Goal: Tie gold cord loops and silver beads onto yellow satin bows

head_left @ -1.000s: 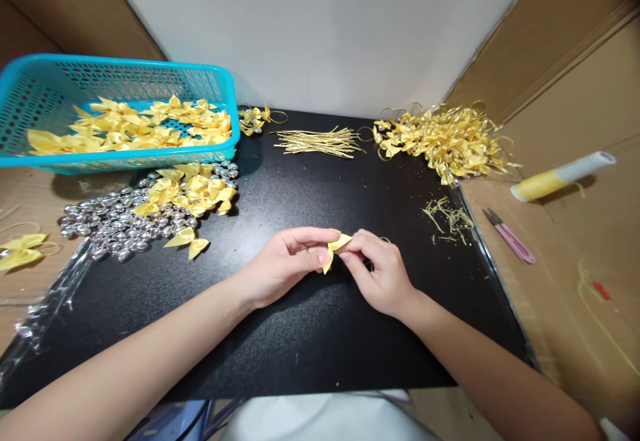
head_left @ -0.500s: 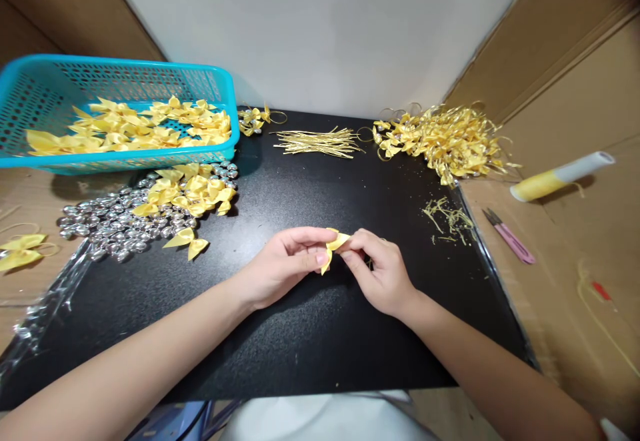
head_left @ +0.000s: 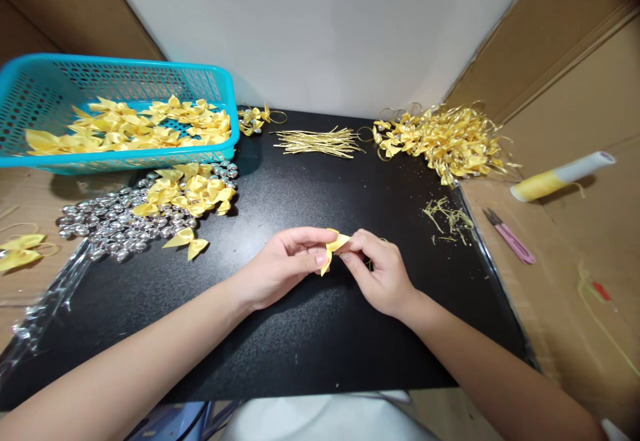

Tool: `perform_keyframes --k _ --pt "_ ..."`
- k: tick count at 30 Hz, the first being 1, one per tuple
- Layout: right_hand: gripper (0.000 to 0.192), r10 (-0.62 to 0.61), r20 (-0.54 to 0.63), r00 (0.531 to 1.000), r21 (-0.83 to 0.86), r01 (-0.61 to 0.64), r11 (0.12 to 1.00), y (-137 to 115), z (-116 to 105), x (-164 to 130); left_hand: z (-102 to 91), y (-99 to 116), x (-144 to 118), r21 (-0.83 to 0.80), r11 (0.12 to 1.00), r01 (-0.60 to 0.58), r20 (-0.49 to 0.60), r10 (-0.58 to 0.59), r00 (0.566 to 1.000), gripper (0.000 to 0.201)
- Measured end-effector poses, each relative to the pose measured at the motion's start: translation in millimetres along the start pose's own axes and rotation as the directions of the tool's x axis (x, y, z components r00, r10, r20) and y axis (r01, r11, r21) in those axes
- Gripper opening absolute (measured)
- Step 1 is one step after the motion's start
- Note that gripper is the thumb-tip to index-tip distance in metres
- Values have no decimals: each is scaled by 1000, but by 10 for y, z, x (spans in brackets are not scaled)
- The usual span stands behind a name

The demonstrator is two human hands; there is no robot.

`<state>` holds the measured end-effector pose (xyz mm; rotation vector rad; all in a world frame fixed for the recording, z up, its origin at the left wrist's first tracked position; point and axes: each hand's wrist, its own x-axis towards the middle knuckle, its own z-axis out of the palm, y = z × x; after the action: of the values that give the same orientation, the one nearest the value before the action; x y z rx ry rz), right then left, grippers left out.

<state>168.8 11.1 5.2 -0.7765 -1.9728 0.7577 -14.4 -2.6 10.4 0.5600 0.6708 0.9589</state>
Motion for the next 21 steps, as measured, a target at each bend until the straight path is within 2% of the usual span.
perform_keyframes --k 14,21 --pt "15 -10 -6 1000 37 11 999 -12 9 -11 8 -25 -8 -6 1000 21 37 -21 999 23" --pt "13 30 23 999 78 -31 996 1 21 -10 16 -4 -6 -24 999 33 51 -32 998 23"
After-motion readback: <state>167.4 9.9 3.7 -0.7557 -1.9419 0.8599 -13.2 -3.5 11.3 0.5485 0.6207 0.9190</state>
